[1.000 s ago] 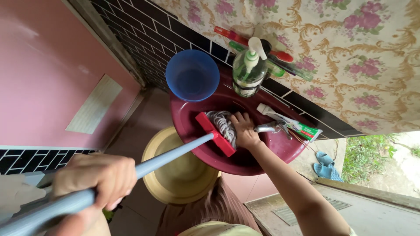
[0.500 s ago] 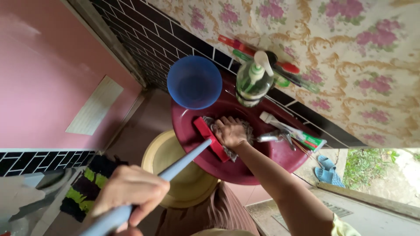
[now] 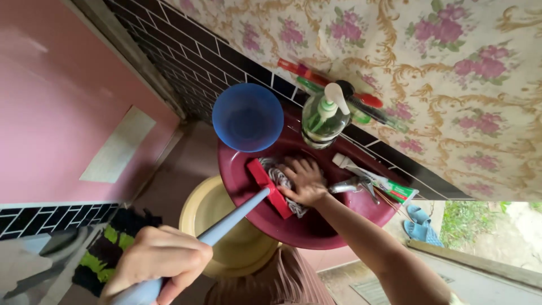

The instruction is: Sweeping the floor with a broom and then rinsing a mop in a sink.

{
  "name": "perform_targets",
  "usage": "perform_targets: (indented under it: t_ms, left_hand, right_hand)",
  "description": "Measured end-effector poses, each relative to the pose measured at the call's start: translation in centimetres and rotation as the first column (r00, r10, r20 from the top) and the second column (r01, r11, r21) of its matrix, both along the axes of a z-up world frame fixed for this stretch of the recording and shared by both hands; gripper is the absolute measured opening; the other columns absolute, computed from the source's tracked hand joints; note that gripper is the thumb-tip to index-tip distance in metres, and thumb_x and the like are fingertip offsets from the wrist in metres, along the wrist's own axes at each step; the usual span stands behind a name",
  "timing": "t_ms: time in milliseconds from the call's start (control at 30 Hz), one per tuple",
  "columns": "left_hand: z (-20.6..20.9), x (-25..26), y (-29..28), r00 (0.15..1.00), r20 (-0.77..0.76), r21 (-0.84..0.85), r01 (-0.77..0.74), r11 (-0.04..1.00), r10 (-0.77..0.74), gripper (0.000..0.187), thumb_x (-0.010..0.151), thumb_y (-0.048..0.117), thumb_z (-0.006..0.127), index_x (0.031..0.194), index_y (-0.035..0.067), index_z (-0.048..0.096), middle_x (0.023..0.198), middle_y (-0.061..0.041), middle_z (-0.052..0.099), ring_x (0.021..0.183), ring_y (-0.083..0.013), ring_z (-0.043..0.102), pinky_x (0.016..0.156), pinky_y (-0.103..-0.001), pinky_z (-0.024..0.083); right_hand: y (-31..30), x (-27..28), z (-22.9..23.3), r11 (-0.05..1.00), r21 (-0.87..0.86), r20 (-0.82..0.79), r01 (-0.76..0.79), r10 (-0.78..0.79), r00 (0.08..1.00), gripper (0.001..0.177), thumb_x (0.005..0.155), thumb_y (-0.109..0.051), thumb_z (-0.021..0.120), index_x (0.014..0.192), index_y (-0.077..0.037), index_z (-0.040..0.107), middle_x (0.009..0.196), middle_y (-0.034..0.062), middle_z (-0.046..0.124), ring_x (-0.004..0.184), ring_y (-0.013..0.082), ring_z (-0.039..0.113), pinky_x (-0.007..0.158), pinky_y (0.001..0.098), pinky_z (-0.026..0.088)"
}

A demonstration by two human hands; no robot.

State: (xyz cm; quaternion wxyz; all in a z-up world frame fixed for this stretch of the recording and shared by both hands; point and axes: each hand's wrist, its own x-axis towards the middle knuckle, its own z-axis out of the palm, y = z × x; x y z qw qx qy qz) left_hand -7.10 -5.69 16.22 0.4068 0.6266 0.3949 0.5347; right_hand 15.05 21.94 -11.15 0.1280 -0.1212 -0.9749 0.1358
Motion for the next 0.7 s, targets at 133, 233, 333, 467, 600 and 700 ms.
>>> perform_targets:
  t_ms: [133,233,333,467,600,700]
  left_hand:
    - [-1.8,-0.3,-0.5,0.999,0.047,-0.009,-0.008,1.0,0.008,0.05,0.096,0.044,0.052,0.062,0.011,0.039,0.058,0.0,0.044,0.048,-0.0138,0.048,0.049,-0.031,0.03]
    - [-4.0,-0.9,-0.1,0.996,-0.086,0.007,-0.014,1.0,0.014,0.05,0.093,0.038,0.058,0.059,0.008,0.039,0.056,-0.002,0.04,0.046,-0.0166,0.048,0.048,-0.033,0.031]
    - [-4.0,-0.1,-0.2,0.983,-0.182,-0.008,-0.036,0.999,0.034,0.048,0.092,0.032,0.062,0.059,0.007,0.039,0.057,-0.005,0.037,0.046,-0.0181,0.049,0.048,-0.034,0.034]
    - [-0.1,0.3,1.0,0.994,0.084,0.033,0.067,0.997,-0.069,0.037,0.09,0.027,0.06,0.065,0.008,0.04,0.061,-0.002,0.043,0.05,-0.0158,0.047,0.05,-0.031,0.031]
    - [-0.2,0.8,0.5,0.999,0.043,0.005,0.025,1.0,-0.026,0.036,0.087,0.025,0.061,0.065,0.009,0.038,0.061,-0.001,0.041,0.051,-0.015,0.046,0.051,-0.03,0.031]
    - [-1.9,0.7,-0.1,0.999,0.024,0.033,-0.043,0.999,0.043,0.042,0.082,0.027,0.064,0.059,0.008,0.035,0.054,-0.002,0.036,0.042,-0.0156,0.042,0.043,-0.031,0.029]
  right_hand:
    - [0.0,0.6,-4.2,0.988,0.141,0.021,0.067,-0.07,0.997,0.057,0.08,-0.055,0.059,0.121,-0.017,0.068,0.116,0.014,0.065,0.104,0.0348,0.058,0.085,0.0544,0.044]
    - [2.7,-1.0,-8.8,0.984,0.152,0.048,0.088,-0.096,0.994,0.055,0.081,-0.057,0.058,0.114,-0.016,0.071,0.112,0.0125,0.065,0.102,0.0349,0.059,0.084,0.0539,0.046]
    - [3.3,-1.6,-10.3,0.993,0.097,0.101,0.062,-0.071,0.992,0.057,0.084,-0.06,0.056,0.112,-0.013,0.071,0.11,0.0125,0.065,0.102,0.0348,0.059,0.085,0.0524,0.047]
    - [1.9,0.0,-4.8,1.0,0.011,0.107,0.019,-0.021,0.994,0.056,0.089,-0.057,0.054,0.12,-0.013,0.069,0.116,0.0117,0.063,0.107,0.0341,0.058,0.09,0.0501,0.047]
    - [-0.2,1.3,-1.3,0.989,0.144,-0.043,0.033,-0.027,0.999,0.062,0.084,-0.06,0.054,0.126,-0.016,0.067,0.123,0.0156,0.061,0.108,0.0357,0.057,0.086,0.05,0.045]
    - [0.2,1.7,-4.9,0.968,0.224,0.072,0.108,-0.127,0.989,0.063,0.08,-0.063,0.057,0.124,-0.02,0.068,0.12,0.0175,0.061,0.105,0.0373,0.057,0.081,0.0505,0.045]
